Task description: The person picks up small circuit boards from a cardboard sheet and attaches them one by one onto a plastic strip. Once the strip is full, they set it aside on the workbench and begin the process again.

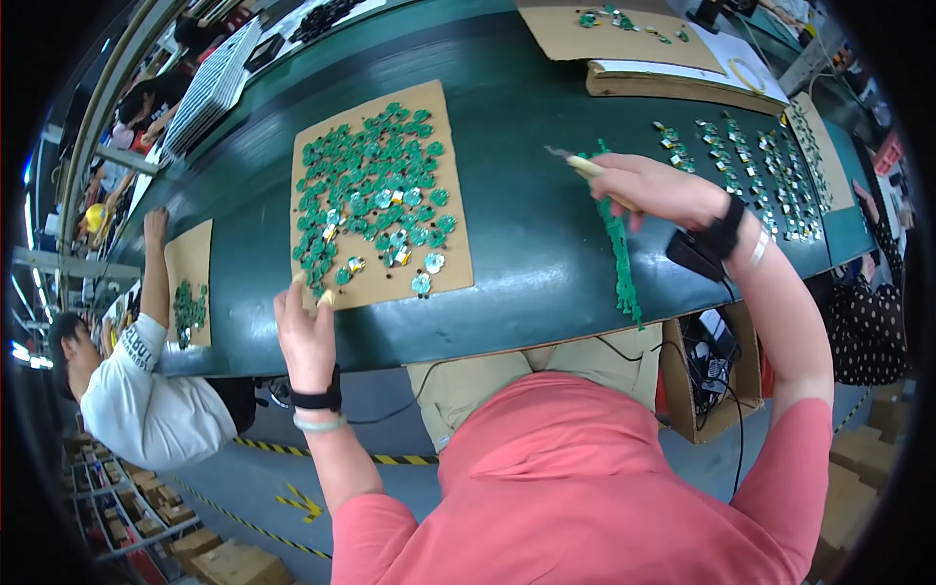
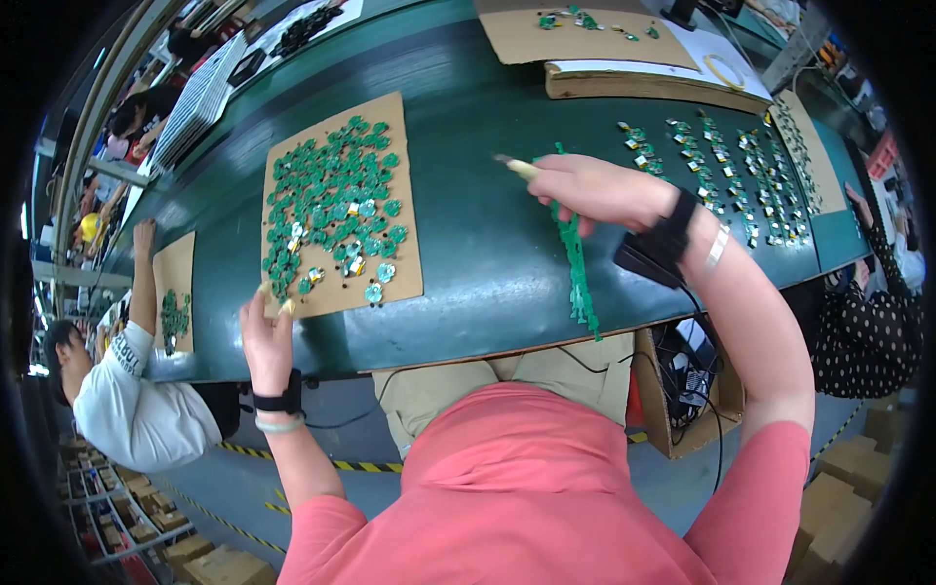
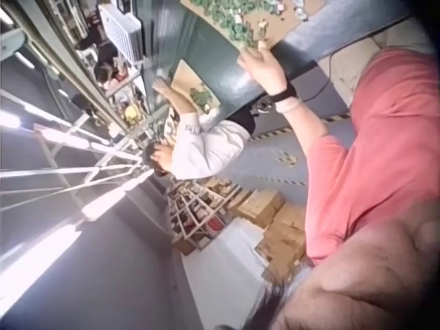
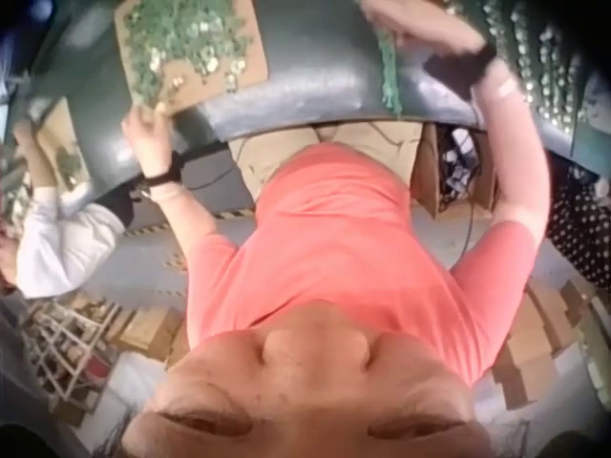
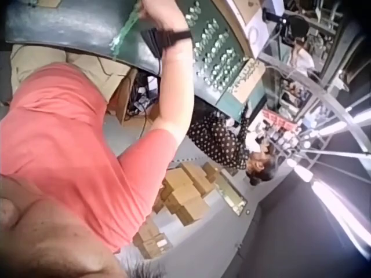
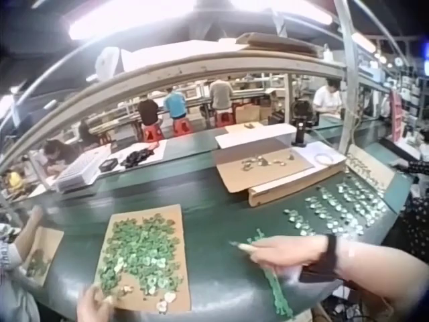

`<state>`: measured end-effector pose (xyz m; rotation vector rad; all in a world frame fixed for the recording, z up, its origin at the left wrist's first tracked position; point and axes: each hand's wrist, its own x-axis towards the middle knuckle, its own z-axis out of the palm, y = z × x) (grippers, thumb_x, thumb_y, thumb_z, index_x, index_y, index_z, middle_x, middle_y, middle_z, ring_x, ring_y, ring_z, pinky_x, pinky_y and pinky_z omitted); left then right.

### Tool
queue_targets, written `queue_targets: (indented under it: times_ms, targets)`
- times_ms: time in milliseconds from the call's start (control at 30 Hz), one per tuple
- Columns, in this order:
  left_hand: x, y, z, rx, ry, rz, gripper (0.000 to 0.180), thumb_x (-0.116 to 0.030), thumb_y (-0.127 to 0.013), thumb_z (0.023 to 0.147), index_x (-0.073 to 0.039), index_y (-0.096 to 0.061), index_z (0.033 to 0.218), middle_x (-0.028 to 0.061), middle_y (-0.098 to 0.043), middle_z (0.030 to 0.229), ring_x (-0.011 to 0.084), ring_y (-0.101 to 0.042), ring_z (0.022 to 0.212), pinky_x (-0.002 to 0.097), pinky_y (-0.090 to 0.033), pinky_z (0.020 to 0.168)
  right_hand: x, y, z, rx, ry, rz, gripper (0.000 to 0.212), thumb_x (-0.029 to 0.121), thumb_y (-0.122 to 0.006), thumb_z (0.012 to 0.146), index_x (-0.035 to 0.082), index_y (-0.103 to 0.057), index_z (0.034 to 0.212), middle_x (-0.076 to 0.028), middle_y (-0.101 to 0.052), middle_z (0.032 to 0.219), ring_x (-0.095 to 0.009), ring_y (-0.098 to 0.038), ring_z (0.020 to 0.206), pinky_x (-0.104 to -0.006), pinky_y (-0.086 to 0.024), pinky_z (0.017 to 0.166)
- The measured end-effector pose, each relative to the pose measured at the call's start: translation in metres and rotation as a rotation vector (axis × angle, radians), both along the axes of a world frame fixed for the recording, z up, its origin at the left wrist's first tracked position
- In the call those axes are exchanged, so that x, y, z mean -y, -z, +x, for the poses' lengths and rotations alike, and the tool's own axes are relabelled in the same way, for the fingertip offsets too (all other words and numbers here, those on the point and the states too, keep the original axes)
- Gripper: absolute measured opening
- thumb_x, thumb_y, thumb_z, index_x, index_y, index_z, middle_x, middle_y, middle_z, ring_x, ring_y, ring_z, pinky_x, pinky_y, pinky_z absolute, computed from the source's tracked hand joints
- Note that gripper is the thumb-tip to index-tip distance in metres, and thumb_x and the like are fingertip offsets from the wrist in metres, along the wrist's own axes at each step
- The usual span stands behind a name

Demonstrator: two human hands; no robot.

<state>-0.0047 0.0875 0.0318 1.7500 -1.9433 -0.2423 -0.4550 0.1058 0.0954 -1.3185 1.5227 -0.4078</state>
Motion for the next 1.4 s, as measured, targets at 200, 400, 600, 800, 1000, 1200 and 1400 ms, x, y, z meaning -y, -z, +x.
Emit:
queue_targets:
  times_ms: [200,400,600,800,1000,1200,1400]
  targets:
    - [-0.032,-0.009,-0.006,-0.178,0.001,0.079,0.036,0.001,-0.061,0.085,0.002,-0.058,0.121,0.0129,-0.055,0.106,0.0211,-0.054,0.074,0.0322,-0.047,0.067,0.083,0.039,0.01,-0.793,-0.27,-0.324,0.043,0.025,-0.054,0.089,0.001,-0.055,0.124,-0.022,-0.056,0.108,-0.036,-0.053,0.108,-0.0423,-0.045,0.093]
    - [-0.047,-0.009,0.009,-0.149,-0.063,0.027,0.036,0.004,-0.053,0.087,0.004,-0.057,0.123,0.0075,-0.056,0.102,0.0111,-0.05,0.071,0.0264,-0.046,0.066,0.122,0.062,-0.004,-0.811,-0.297,-0.566,0.044,0.02,-0.062,0.087,0.002,-0.055,0.126,-0.018,-0.055,0.112,-0.037,-0.051,0.113,-0.0431,-0.045,0.096]
    - [-0.048,-0.022,-0.033,-0.315,0.01,0.088,0.034,0.004,-0.056,0.087,0.004,-0.057,0.121,0.0085,-0.057,0.103,0.0127,-0.052,0.073,0.0259,-0.047,0.067,0.11,0.027,-0.03,-0.781,-0.275,-0.731,0.046,0.022,-0.064,0.088,0.003,-0.055,0.129,-0.017,-0.056,0.121,-0.035,-0.052,0.115,-0.0401,-0.045,0.097]
    - [-0.055,-0.01,-0.1,-0.293,0.415,0.083,0.032,0.001,-0.064,0.085,0.003,-0.059,0.116,0.0136,-0.059,0.101,0.0217,-0.059,0.077,0.029,-0.049,0.067,-0.002,-0.09,-0.026,-0.737,-0.184,-0.881,0.03,0.018,-0.056,0.095,0.001,-0.062,0.119,-0.016,-0.067,0.101,-0.033,-0.064,0.092,-0.0376,-0.05,0.083]
    - [-0.075,-0.009,-0.195,-0.358,0.715,0.389,0.031,0.0,-0.065,0.085,0.001,-0.06,0.115,0.0152,-0.06,0.105,0.0226,-0.061,0.086,0.0299,-0.051,0.071,-0.119,-0.102,-0.033,-0.676,0.028,-0.901,0.026,0.011,-0.058,0.093,-0.001,-0.062,0.116,-0.015,-0.066,0.09,-0.03,-0.063,0.078,-0.0347,-0.05,0.07]
    - [-0.076,0.009,-0.253,-0.325,0.851,0.32,0.035,0.001,-0.063,0.084,0.0,-0.059,0.118,0.0175,-0.057,0.114,0.0301,-0.059,0.097,0.0358,-0.05,0.08,-0.164,0.003,-0.033,-0.427,0.203,-0.626,0.022,0.012,-0.06,0.091,-0.001,-0.065,0.109,-0.02,-0.067,0.092,-0.035,-0.065,0.081,-0.0397,-0.051,0.071]
    - [-0.037,0.01,-0.305,-0.005,0.869,-0.086,0.037,0.003,-0.057,0.082,-0.001,-0.061,0.118,0.0199,-0.05,0.127,0.0354,-0.054,0.108,0.0405,-0.047,0.091,-0.171,0.064,0.0,-0.338,0.315,-0.416,0.017,0.013,-0.061,0.09,-0.003,-0.065,0.094,-0.019,-0.068,0.09,-0.036,-0.066,0.08,-0.0383,-0.053,0.069]
